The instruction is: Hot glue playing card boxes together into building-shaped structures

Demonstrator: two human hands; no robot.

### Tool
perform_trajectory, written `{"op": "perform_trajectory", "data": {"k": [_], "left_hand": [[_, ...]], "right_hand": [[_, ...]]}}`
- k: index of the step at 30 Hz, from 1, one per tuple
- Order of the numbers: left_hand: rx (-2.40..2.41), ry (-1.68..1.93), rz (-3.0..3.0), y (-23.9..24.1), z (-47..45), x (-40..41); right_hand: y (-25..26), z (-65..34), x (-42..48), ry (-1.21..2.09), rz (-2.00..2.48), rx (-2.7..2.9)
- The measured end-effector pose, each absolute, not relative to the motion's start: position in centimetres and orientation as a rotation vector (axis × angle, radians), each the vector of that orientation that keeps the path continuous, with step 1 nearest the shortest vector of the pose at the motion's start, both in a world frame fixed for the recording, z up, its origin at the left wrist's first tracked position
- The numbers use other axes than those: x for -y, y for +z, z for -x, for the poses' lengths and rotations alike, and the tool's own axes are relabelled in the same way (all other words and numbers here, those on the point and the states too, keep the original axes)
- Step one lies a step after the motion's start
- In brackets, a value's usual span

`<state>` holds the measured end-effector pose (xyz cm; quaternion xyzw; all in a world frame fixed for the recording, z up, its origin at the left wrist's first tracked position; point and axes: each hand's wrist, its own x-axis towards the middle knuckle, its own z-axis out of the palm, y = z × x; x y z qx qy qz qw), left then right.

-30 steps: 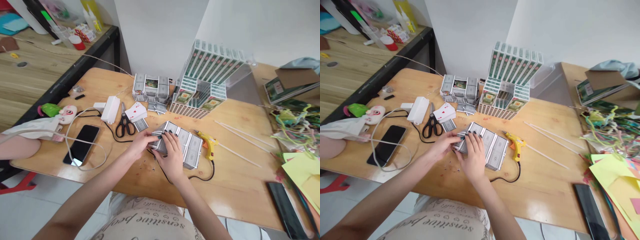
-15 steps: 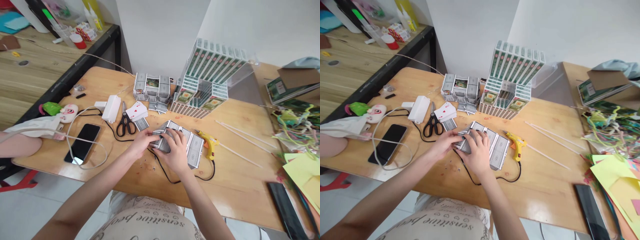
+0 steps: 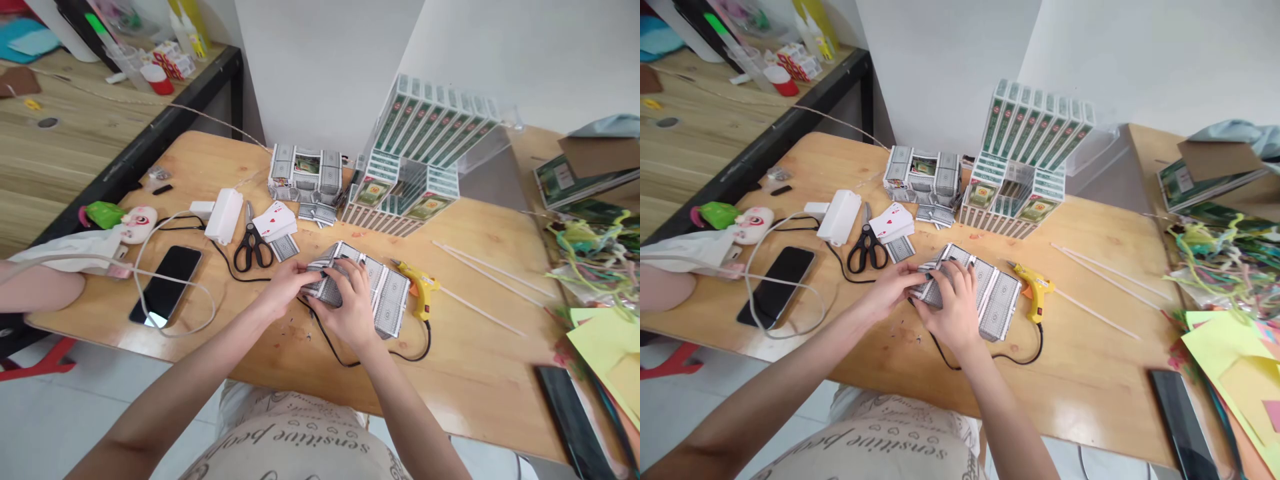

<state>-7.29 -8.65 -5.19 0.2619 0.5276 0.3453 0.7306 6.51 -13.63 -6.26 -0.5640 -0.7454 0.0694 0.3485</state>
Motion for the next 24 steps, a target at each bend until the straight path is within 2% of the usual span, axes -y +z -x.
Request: {"op": "perform_trajectory", "data": {"k": [14,24], "left_hand": [[-1.139,0.726,-0.596,-5.0,7.5,8.9],[-1.215,0.723,-0.643,-5.2,7.6,8.9]], "right_hand": [[-5.3,-7.4,13.8,0.374,1.385,1.916],[-5.7,-11.4,15.1,0.168,1.828,2.154]]}}
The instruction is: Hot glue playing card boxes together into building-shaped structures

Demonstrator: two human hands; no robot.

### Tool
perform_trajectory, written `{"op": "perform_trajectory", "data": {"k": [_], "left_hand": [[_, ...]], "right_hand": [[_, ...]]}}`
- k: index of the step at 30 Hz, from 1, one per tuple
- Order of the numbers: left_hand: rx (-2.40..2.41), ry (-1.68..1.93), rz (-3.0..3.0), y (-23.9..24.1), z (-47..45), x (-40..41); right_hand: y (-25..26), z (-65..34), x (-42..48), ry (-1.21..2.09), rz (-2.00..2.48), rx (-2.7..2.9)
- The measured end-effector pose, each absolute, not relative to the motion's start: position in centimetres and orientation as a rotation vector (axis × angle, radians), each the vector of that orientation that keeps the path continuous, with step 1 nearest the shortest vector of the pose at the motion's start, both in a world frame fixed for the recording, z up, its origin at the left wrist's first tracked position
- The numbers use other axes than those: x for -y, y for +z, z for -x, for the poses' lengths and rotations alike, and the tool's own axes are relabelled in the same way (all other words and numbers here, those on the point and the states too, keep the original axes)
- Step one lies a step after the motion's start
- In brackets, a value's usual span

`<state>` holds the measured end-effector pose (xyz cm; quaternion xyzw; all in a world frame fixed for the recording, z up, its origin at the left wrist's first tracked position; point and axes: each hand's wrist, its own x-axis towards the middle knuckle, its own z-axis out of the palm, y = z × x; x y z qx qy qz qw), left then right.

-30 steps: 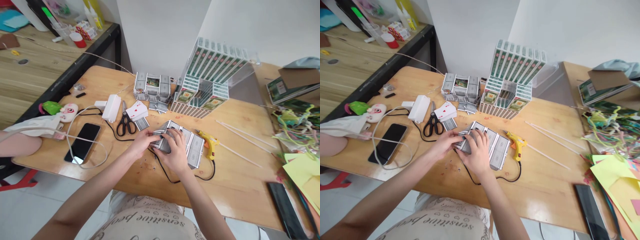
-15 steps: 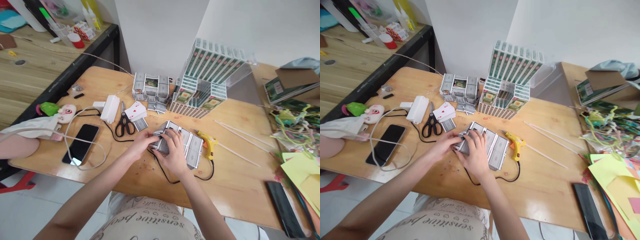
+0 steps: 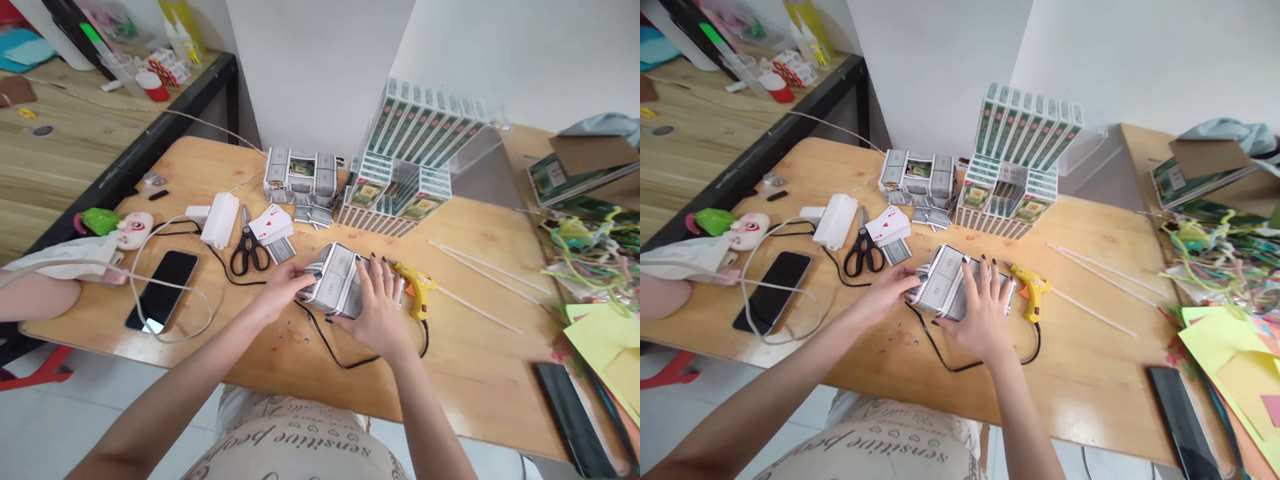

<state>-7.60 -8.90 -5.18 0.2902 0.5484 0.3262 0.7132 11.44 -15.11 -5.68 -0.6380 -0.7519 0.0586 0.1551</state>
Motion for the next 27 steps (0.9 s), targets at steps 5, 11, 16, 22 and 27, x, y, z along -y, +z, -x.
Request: {"op": "perform_trajectory", "data": {"k": [5,11,16,22,27], "left_hand": [[-1.162,0.724,-0.654,-5.6,8.1,9.1],[-1.133,0.76,-0.654,-6.0,8.6,9.4],[-1.107,0.777,-0.657,-5.8,8.7,9.4],[-1.19,0.748,-0.782,-6.4,8.3,9.1],[-1.237,0.795,-0.899,-6.4,8.1,9.1]], "right_hand": [[-5.6,-13.3,15.0,0.182,1.846,2.283],[-5.8,-12.9,14.6,0.172,1.808,2.261],[-5.9,-13.0,14.7,0.174,1.789,2.238],[-5.9,-13.0,14.6,0.17,1.765,2.228],[-5.7,-12.7,14.5,0.162,1.751,2.196]]}}
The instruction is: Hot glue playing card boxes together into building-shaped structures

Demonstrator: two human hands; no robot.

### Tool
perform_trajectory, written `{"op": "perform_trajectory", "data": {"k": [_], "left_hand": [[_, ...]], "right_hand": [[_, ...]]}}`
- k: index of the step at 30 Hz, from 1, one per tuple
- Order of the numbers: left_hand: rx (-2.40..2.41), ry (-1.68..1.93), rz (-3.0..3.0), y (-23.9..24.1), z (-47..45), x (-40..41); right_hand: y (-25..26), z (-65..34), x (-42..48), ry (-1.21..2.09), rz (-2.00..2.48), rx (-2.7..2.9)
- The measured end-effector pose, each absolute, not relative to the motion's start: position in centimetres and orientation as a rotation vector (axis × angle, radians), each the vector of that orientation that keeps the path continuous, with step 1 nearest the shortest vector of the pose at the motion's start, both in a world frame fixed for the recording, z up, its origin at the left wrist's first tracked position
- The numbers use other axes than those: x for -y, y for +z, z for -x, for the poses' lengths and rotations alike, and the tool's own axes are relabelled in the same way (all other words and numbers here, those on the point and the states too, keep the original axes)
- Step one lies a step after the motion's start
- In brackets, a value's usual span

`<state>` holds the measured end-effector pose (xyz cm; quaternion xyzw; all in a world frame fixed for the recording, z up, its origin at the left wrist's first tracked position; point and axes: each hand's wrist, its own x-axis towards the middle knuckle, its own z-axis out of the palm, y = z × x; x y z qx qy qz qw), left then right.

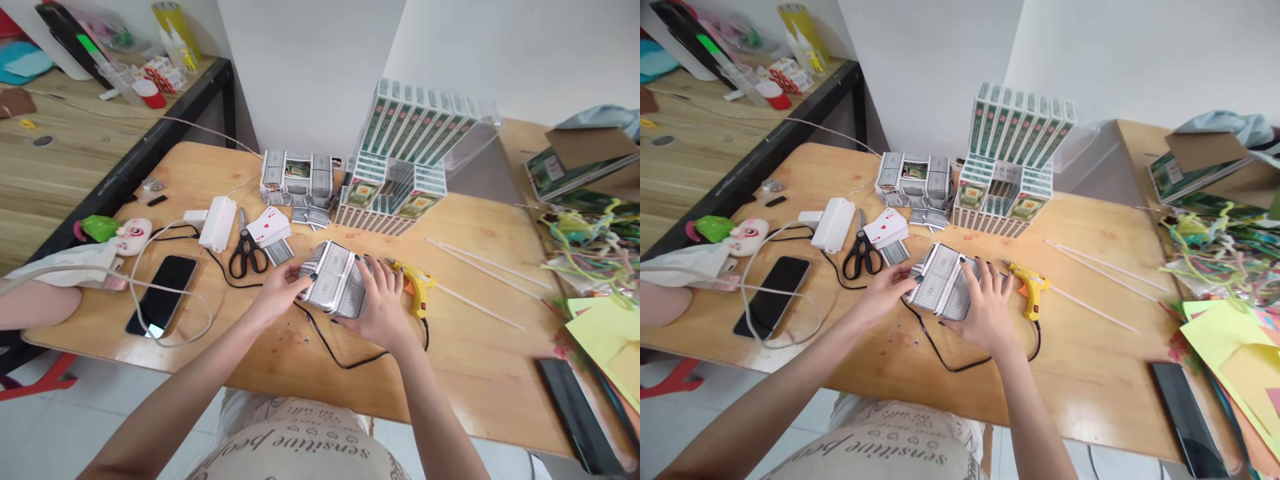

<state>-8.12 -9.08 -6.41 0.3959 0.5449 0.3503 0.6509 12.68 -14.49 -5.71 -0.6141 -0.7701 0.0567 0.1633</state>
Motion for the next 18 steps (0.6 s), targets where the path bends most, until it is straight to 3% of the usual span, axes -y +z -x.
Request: {"op": "perform_trajectory", "data": {"k": [18], "left_hand": [[-1.143,0.639,-0.949,-2.5,9.2,6.2]], "right_hand": [[-5.3,-12.4,14.7,0.126,1.423,2.184]]}}
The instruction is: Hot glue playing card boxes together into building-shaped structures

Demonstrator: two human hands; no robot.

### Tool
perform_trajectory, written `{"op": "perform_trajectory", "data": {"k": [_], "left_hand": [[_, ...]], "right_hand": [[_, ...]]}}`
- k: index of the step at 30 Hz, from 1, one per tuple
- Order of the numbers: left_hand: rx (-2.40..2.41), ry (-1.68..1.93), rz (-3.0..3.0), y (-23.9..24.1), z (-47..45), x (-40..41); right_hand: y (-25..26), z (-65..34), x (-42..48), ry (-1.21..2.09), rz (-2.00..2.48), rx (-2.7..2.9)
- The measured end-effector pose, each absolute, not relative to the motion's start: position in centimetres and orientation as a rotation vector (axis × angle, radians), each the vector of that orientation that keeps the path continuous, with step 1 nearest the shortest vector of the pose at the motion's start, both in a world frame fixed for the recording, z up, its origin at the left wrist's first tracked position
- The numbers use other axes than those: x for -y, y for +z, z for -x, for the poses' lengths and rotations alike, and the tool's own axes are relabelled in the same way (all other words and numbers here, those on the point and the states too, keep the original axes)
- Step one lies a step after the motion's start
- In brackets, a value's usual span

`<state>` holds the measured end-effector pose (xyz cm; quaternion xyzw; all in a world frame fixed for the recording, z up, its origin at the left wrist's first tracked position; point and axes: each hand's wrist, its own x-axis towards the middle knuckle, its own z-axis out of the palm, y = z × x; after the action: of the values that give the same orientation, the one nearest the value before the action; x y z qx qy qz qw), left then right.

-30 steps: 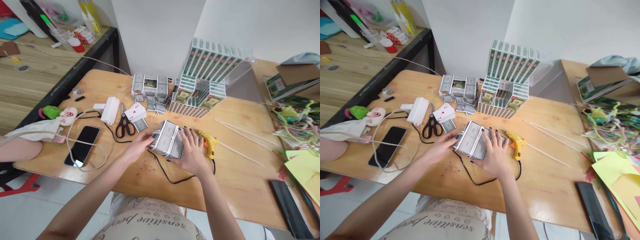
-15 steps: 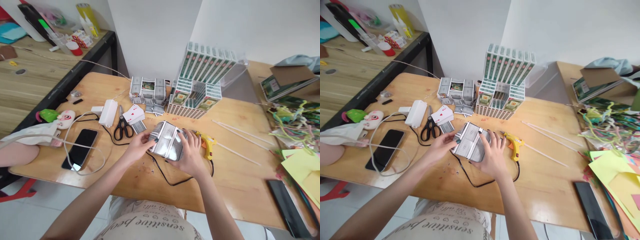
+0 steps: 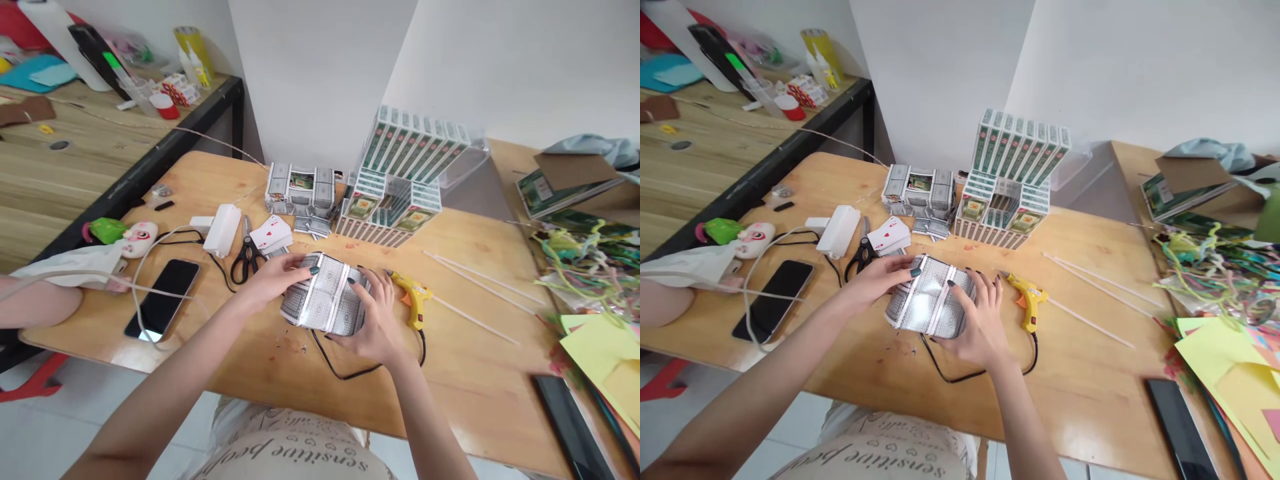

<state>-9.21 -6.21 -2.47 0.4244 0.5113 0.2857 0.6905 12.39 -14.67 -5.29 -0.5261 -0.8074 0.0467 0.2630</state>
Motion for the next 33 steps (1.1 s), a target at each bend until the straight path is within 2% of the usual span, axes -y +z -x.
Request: {"op": "perform_trajectory", "data": {"k": [8,17,33], "left_hand": [[-1.143,0.694,-0.883,-2.1,9.7,6.3],[-1.108,0.603,-0.723,-2.6,10.2,6.0],[-1.235,0.563,-0.828,-2.5,10.9,5.7]], "right_hand": [[-5.3,-12.0,14.8,0.154,1.392,2.154],[-5.3,-12.0,14.8,0.17,1.346,2.133],[-5.1,-13.4,15.3,0.327,1.428,2.182]]}}
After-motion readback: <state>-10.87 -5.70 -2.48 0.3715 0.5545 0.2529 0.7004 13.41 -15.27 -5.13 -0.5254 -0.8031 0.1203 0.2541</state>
